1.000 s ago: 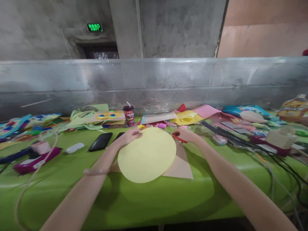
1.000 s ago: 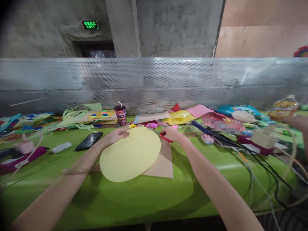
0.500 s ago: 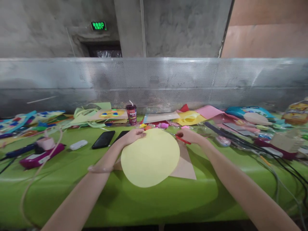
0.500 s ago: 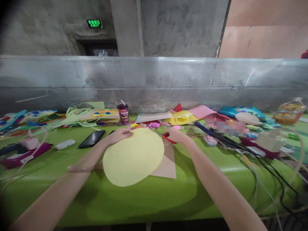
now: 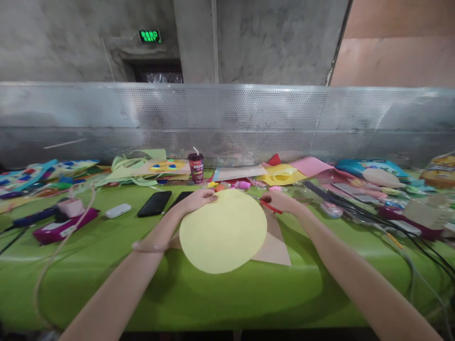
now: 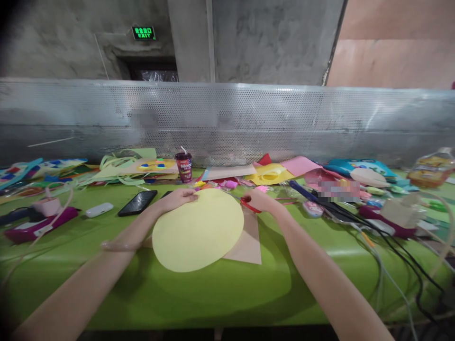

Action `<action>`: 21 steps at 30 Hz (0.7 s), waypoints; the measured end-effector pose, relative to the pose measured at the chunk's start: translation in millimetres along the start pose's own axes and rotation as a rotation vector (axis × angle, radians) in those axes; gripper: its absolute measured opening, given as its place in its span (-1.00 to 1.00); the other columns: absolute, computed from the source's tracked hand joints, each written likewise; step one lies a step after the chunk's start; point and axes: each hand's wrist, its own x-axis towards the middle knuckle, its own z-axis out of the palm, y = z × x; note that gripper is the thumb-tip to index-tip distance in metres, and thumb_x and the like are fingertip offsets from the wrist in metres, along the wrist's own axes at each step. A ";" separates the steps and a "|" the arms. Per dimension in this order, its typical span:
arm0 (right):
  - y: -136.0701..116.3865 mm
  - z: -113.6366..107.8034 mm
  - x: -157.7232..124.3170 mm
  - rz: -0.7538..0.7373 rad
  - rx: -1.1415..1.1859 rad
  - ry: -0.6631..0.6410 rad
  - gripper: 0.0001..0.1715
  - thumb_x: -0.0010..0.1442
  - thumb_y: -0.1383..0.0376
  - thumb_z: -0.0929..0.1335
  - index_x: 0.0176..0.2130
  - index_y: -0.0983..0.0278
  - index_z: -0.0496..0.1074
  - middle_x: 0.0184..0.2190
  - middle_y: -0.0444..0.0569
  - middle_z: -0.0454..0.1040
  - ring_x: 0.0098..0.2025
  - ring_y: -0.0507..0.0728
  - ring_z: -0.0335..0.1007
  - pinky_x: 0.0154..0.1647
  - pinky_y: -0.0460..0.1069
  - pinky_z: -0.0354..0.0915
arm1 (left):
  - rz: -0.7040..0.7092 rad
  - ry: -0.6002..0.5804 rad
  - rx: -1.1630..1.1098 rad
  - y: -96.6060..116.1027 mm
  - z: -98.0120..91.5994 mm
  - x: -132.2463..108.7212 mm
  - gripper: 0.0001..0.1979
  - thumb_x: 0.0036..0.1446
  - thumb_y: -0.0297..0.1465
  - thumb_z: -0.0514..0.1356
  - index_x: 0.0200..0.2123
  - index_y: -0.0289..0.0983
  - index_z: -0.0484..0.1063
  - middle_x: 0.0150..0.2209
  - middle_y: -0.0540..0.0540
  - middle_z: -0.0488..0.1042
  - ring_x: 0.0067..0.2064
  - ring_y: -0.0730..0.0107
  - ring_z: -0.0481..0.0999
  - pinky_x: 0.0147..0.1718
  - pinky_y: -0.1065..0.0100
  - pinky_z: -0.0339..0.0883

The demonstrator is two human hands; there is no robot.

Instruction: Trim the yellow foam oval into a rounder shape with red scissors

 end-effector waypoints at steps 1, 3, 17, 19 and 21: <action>0.5 0.3 0.3 0.002 0.004 -0.005 -0.78 0.02 0.41 0.15 -0.53 0.30 0.31 -0.56 -0.08 0.34 -0.56 -0.02 0.12 -0.51 -0.09 0.05 | 0.000 -0.005 0.007 0.2 0.0 0.0 -0.60 -0.05 -0.08 0.09 -0.31 -0.30 0.39 -0.37 -0.05 0.44 -0.34 0.29 0.42 -0.39 0.37 0.25; 0.9 1.3 1.6 0.014 0.003 -0.018 -0.80 0.02 0.39 0.16 -0.53 0.30 0.30 -0.57 -0.08 0.34 -0.57 -0.02 0.11 -0.52 -0.09 0.05 | 0.003 -0.013 0.028 1.2 0.3 -0.1 -0.59 -0.05 -0.07 0.09 -0.31 -0.31 0.39 -0.36 -0.05 0.44 -0.33 0.28 0.41 -0.37 0.37 0.25; -0.8 2.1 2.3 -0.006 0.000 -0.023 -0.82 0.02 0.32 0.21 -0.53 0.31 0.33 -0.56 -0.06 0.35 -0.54 0.00 0.13 -0.51 -0.07 0.05 | -0.023 -0.045 0.063 3.7 2.4 0.1 -0.55 -0.06 -0.06 0.10 -0.27 -0.33 0.39 -0.31 -0.07 0.44 -0.28 0.27 0.41 -0.33 0.35 0.24; -2.7 2.5 2.0 -0.009 -0.008 -0.016 -0.81 0.02 0.32 0.20 -0.54 0.30 0.31 -0.56 -0.07 0.34 -0.55 0.00 0.12 -0.52 -0.07 0.04 | -0.033 -0.051 0.078 2.4 2.5 0.8 -0.55 -0.06 -0.07 0.10 -0.26 -0.33 0.39 -0.31 -0.08 0.44 -0.29 0.27 0.41 -0.33 0.35 0.24; -4.2 3.3 1.9 -0.014 -0.019 -0.010 -0.81 0.02 0.34 0.18 -0.56 0.30 0.28 -0.59 -0.09 0.31 -0.56 -0.01 0.10 -0.53 -0.08 0.02 | -0.037 -0.066 0.082 1.1 2.6 1.5 -0.54 -0.06 -0.06 0.10 -0.26 -0.34 0.39 -0.34 -0.08 0.44 -0.31 0.28 0.41 -0.36 0.36 0.24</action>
